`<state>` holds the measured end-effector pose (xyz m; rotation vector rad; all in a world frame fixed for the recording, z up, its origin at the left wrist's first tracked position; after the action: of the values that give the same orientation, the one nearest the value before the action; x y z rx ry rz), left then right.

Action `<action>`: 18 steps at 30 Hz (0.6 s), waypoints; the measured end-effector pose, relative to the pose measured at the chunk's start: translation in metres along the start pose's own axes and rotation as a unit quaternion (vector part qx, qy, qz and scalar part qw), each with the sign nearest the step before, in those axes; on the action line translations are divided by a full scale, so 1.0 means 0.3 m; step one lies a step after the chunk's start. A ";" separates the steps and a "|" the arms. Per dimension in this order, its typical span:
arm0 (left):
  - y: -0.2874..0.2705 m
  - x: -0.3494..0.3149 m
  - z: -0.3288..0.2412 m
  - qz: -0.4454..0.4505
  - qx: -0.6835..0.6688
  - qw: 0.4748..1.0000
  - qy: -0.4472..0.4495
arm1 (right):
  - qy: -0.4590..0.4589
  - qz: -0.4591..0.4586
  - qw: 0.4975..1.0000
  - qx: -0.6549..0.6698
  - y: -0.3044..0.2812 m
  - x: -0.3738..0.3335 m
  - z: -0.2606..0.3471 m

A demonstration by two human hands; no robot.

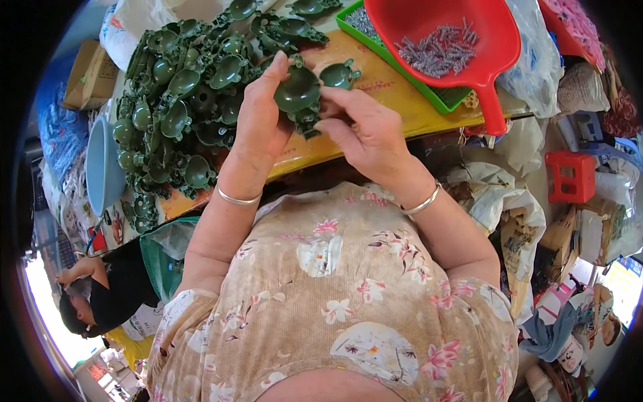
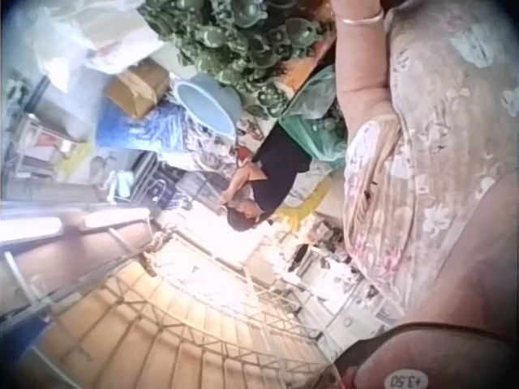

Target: Assembling small green plastic components by inserting metal pins.

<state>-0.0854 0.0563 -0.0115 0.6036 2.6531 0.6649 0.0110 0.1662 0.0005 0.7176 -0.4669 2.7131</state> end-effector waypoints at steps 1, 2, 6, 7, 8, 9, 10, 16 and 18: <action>-0.029 0.010 -0.003 -0.006 -0.007 1.000 -0.007 | 0.018 -0.001 0.999 -0.038 -0.018 -0.002 -0.005; -0.053 0.016 -0.044 0.002 0.038 0.999 0.024 | 0.035 -0.002 0.996 -0.076 -0.041 -0.005 -0.009; -0.160 0.051 -0.346 -0.065 0.211 0.950 0.220 | 0.030 -0.005 0.983 -0.180 -0.074 0.020 -0.074; -0.176 0.062 -0.436 -0.092 0.250 0.926 0.268 | 0.027 -0.012 0.985 -0.169 -0.077 0.029 -0.091; -0.255 0.084 -0.535 -0.134 0.304 0.905 0.265 | 0.020 -0.008 0.986 -0.165 -0.075 0.045 -0.082; -0.235 0.053 -0.630 -0.198 0.367 0.837 0.353 | 0.033 0.004 0.986 -0.163 -0.070 0.058 -0.084; -0.210 0.038 -0.721 -0.198 0.513 0.734 0.399 | 0.050 0.010 0.985 -0.165 -0.069 0.062 -0.088; -0.102 0.082 -0.623 -0.167 0.655 0.631 0.381 | 0.042 -0.014 0.987 -0.152 -0.063 0.074 -0.112; -0.009 0.155 -0.436 0.036 0.721 0.559 0.408 | 0.036 -0.009 0.987 -0.157 -0.057 0.079 -0.103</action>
<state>-0.1804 0.0285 0.0860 0.8154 3.4223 -2.0442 -0.0156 0.1981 -0.0086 0.5314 -0.8415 2.5533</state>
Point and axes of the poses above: each hand's wrist, its own x-axis towards the middle knuckle, its own y-axis out of the palm, z = x × y, the point moved 6 cm from there along x, towards the middle knuckle, and after that the axes turned 3 degrees about -x, right-handed, at the moved point
